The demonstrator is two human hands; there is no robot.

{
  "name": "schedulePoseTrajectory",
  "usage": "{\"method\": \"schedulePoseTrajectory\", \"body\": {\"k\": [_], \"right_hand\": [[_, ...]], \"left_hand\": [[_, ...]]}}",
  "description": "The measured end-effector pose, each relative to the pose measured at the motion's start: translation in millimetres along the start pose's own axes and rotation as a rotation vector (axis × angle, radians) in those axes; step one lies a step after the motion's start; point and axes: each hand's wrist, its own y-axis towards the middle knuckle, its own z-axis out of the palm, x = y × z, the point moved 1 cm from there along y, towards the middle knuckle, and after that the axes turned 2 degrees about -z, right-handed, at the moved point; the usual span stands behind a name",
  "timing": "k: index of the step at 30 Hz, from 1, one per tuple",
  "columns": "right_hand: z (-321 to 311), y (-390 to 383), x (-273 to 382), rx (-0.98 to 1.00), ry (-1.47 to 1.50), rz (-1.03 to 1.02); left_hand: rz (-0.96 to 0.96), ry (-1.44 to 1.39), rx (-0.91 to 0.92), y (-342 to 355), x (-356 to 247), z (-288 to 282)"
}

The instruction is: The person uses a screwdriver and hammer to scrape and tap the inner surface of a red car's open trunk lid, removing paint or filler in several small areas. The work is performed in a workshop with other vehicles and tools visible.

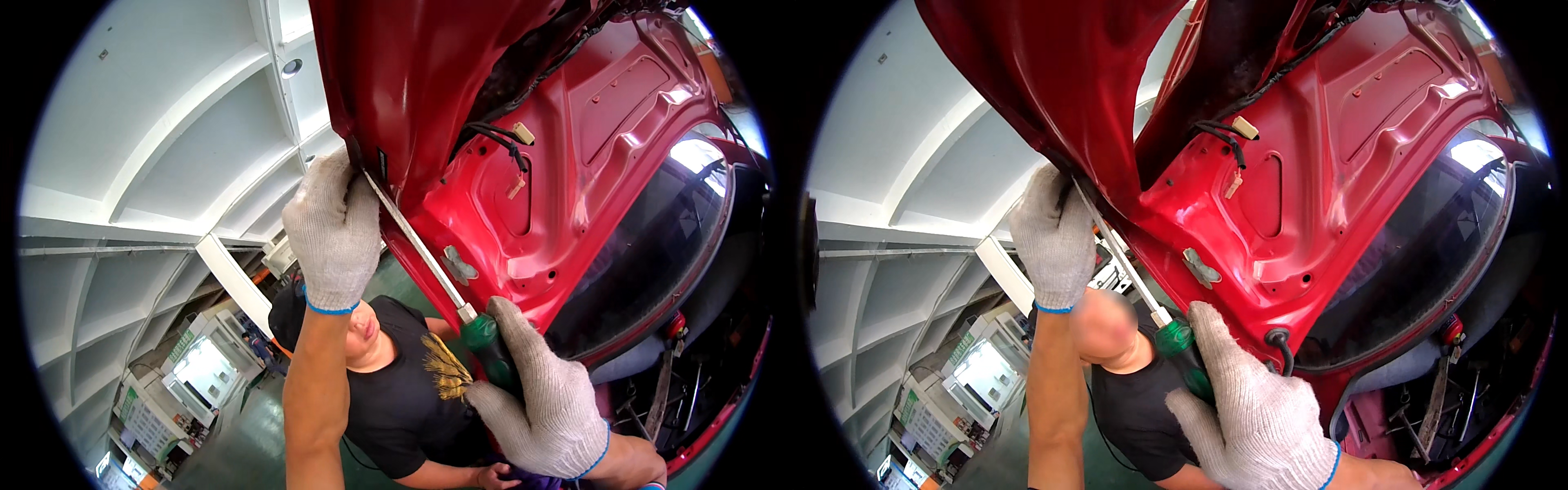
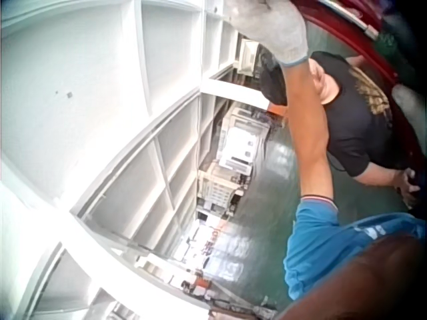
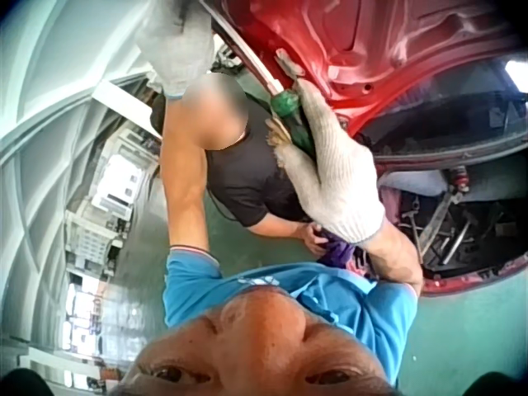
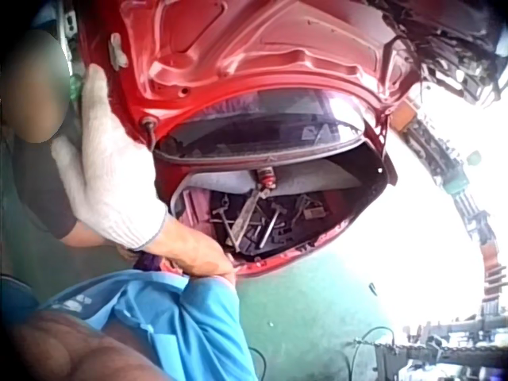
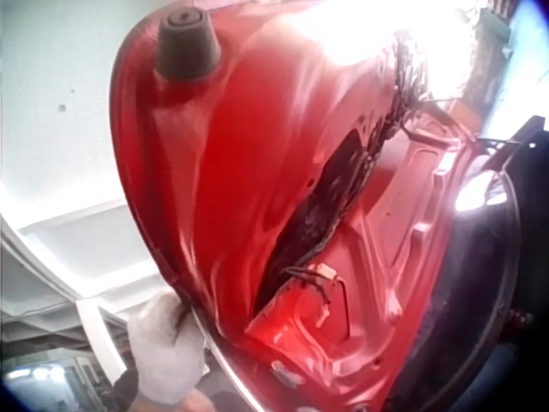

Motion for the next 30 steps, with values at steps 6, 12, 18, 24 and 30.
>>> {"method": "schedulePoseTrajectory", "body": {"k": [6,12,18,24,30], "right_hand": [[6,-9,-4,-0.068,0.03,-0.045],[5,-24,7,-0.071,0.039,-0.032],[6,-31,11,-0.026,0.015,0.035],[0,-47,9,0.005,0.108,-0.05],[-26,-76,-18,0.081,0.073,-0.038]], "left_hand": [[0.03,0.067,-0.034,-4,-6,-1],[0.113,0.047,-0.047,-7,-17,-8],[0.077,0.032,-0.013,-12,-21,-13],[0.061,-0.023,-0.038,-11,-12,-8],[-0.052,0.021,-0.069,-7,-15,0]]}}
